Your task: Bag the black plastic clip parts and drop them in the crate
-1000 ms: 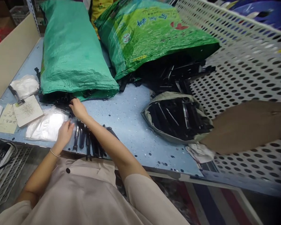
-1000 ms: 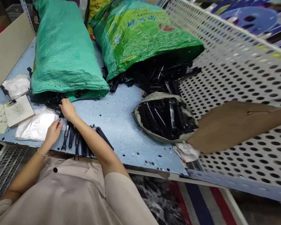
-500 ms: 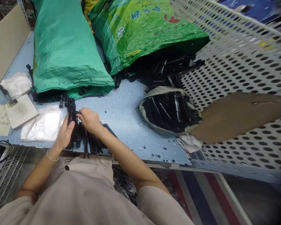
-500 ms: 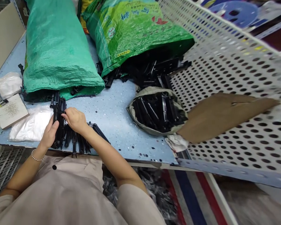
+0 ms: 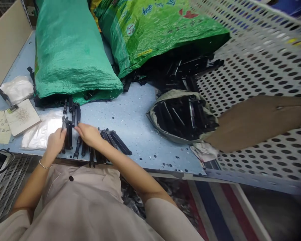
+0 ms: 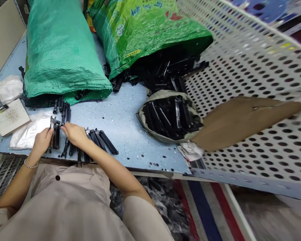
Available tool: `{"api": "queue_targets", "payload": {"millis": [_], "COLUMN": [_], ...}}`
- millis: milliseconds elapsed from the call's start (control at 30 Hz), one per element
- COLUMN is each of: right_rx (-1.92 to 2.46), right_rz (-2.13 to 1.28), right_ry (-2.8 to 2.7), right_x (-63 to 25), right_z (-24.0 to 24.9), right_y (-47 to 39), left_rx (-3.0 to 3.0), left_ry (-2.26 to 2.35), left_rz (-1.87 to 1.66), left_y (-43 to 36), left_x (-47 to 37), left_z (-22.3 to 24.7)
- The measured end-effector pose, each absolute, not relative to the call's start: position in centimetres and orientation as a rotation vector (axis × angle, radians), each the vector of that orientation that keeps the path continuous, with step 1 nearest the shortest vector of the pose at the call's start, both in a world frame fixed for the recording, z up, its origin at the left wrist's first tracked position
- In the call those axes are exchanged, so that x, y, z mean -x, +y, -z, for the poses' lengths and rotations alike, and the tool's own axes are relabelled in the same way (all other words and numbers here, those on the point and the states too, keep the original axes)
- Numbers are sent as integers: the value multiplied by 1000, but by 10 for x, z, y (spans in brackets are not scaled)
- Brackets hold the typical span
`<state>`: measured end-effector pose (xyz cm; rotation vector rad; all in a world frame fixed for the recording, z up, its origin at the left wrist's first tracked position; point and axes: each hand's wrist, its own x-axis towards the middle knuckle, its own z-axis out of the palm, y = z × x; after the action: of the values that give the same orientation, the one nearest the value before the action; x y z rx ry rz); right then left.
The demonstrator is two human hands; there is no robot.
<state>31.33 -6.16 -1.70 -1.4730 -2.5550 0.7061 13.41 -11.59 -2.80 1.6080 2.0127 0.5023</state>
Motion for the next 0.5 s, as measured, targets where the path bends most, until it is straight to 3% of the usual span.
{"api": "queue_targets", "payload": {"millis": [167, 500], "right_rx": [1880, 1999], "right_rz": [-764, -785], "right_ry": [-2347, -2189], "right_x": [-296, -332], "right_z": [24, 58], "right_y": [7, 73], "left_rx": [-1760, -1860], "left_ry": [2105, 2069], "left_rz": [-63, -171], "left_y": [-129, -122], "left_x": [-159, -163], "left_z": [53, 67]}}
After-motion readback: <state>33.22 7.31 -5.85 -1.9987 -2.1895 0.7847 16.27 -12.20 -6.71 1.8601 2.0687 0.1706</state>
